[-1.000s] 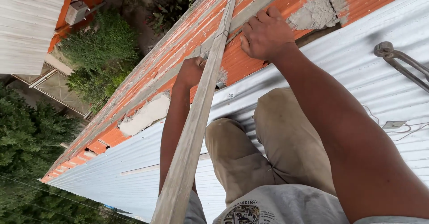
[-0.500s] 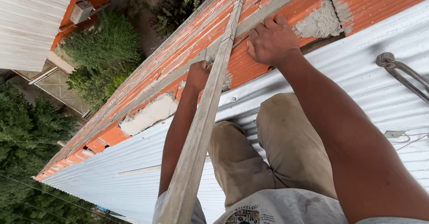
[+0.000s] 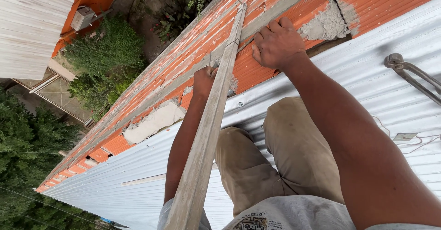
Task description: Securing a wooden beam to a brick wall using wire and pliers on a roof while checking alignment with a straight edge.
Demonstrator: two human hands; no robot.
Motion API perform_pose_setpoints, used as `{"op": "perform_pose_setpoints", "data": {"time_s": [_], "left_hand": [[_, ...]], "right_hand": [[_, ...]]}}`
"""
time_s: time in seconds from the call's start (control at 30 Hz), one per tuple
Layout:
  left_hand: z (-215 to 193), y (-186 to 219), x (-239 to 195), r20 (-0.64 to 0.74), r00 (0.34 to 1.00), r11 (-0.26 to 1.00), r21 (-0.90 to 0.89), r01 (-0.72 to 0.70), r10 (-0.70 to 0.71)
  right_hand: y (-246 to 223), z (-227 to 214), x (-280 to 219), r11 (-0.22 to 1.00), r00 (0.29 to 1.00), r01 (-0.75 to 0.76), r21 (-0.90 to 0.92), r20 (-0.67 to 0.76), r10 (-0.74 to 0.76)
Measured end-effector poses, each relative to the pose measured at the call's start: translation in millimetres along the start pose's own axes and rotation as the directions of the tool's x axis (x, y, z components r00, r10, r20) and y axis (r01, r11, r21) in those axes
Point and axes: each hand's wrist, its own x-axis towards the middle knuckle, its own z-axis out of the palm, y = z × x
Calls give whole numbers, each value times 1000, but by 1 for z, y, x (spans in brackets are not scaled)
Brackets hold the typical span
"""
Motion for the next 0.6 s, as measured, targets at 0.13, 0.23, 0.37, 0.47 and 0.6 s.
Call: {"op": "perform_pose_setpoints", "data": {"time_s": [0.13,0.23,0.37,0.47,0.6], "left_hand": [[-10,15,-4,30,997,997,-28,74,-73],[-23,31,-7,52,998,999,0,36,-36],[-48,65,-19,130,988,939,343,37,-86],[-56,70,-18,245,955,949,301,91,-169],[-51,61,-14,258,959,989,122,83,-112]], "right_hand": [[0,0,1,1000,1000,4,-3,-24,-4],[2,0,1,1000,1000,3,-12,-20,-3],[1,1,0,1000,999,7,9,-38,-7],[2,1,0,1000,1000,13,-19,-27,-13],[1,-1,0,1000,997,20,6,-76,-19]]}}
